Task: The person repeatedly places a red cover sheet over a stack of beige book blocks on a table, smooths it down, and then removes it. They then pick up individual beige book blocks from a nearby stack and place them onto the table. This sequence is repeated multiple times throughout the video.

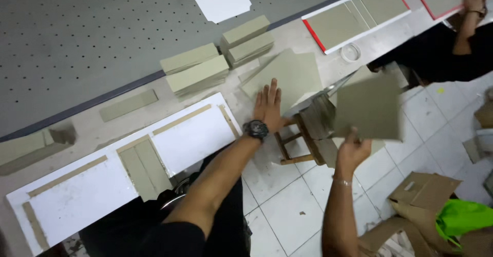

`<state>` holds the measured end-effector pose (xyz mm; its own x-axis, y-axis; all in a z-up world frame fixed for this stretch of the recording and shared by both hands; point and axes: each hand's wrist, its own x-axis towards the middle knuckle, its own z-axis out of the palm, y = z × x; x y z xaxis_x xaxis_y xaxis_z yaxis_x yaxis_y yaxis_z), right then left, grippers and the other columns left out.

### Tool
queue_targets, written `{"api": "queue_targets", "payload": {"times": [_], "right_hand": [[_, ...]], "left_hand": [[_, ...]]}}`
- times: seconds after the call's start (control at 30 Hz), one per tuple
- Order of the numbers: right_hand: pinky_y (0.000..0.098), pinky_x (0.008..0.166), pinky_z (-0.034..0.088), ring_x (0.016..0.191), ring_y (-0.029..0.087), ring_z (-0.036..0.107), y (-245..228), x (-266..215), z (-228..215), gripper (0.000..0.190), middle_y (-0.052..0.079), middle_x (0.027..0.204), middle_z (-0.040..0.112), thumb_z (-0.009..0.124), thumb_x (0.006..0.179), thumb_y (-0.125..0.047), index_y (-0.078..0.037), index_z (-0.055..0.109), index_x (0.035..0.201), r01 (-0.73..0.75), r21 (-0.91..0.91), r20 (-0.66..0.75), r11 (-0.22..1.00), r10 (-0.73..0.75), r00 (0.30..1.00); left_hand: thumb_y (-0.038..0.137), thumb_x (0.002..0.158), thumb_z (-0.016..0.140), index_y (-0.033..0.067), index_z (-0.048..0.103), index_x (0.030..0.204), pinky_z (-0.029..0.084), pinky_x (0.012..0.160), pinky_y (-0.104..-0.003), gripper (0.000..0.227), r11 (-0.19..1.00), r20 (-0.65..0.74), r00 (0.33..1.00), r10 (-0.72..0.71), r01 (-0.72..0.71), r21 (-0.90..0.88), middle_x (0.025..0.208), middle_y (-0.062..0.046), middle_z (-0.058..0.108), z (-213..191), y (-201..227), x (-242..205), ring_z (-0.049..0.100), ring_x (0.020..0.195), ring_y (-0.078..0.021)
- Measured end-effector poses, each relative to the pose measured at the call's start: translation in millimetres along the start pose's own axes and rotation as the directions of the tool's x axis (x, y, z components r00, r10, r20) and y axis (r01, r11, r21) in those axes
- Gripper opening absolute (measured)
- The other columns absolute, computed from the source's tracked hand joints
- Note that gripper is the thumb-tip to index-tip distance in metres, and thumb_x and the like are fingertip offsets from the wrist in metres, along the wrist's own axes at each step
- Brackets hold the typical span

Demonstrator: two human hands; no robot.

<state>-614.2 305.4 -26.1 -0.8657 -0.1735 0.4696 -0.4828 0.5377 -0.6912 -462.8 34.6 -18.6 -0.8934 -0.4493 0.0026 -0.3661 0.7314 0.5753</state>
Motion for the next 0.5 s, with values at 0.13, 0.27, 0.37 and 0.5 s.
{"api": "queue_targets", "payload": {"times": [0.13,0.27,0.37,0.5], "right_hand": [[0.0396,0.087,0.062,0.105,0.018,0.070,-20,-47,-31,0.020,0.003,0.114,0.070,0.069,0.117,-0.030,-0.011,0.064,0.123,-0.511,0.685,0.146,0.520,0.589,0.795],[0.0473,0.114,0.060,0.133,0.025,0.060,-2,-122,-39,0.031,0.004,0.136,0.064,0.072,0.110,-0.021,-0.010,0.068,0.139,-0.698,0.710,0.402,0.092,0.762,0.508],[0.0447,0.119,0.059,0.133,0.029,0.067,-47,-155,-48,0.040,0.021,0.139,0.069,0.070,0.104,-0.012,0.008,0.059,0.137,-0.736,0.675,0.400,-0.044,0.861,0.315],[0.0447,0.116,0.059,0.127,0.026,0.068,-48,-201,-38,0.033,0.016,0.133,0.071,0.068,0.103,-0.007,0.003,0.062,0.134,-0.723,0.690,0.519,-0.041,0.725,0.454]], "left_hand": [[0.063,0.104,0.060,-0.0014,0.031,0.172,0.014,0.137,-0.061,0.098,0.936,0.134,0.988,-0.078,0.026,0.352,0.185,-0.020,-0.006,40,4,11,0.018,0.166,-0.0483],[0.029,0.113,0.054,-0.0066,0.050,0.160,0.033,0.128,-0.063,0.059,0.913,0.076,0.997,-0.008,-0.024,0.408,0.183,-0.027,0.009,87,-13,6,0.037,0.155,-0.0582],[0.014,0.103,0.060,0.0130,0.081,0.120,0.056,0.102,-0.060,0.028,0.844,-0.372,0.915,0.156,0.072,0.531,0.174,-0.019,0.042,85,-14,-1,0.065,0.120,-0.0551],[0.004,0.092,0.065,0.0097,0.073,0.128,0.055,0.080,-0.059,0.037,0.851,-0.530,0.791,0.306,0.022,0.524,0.165,-0.026,0.047,13,-17,-25,0.066,0.091,-0.0494]]}}
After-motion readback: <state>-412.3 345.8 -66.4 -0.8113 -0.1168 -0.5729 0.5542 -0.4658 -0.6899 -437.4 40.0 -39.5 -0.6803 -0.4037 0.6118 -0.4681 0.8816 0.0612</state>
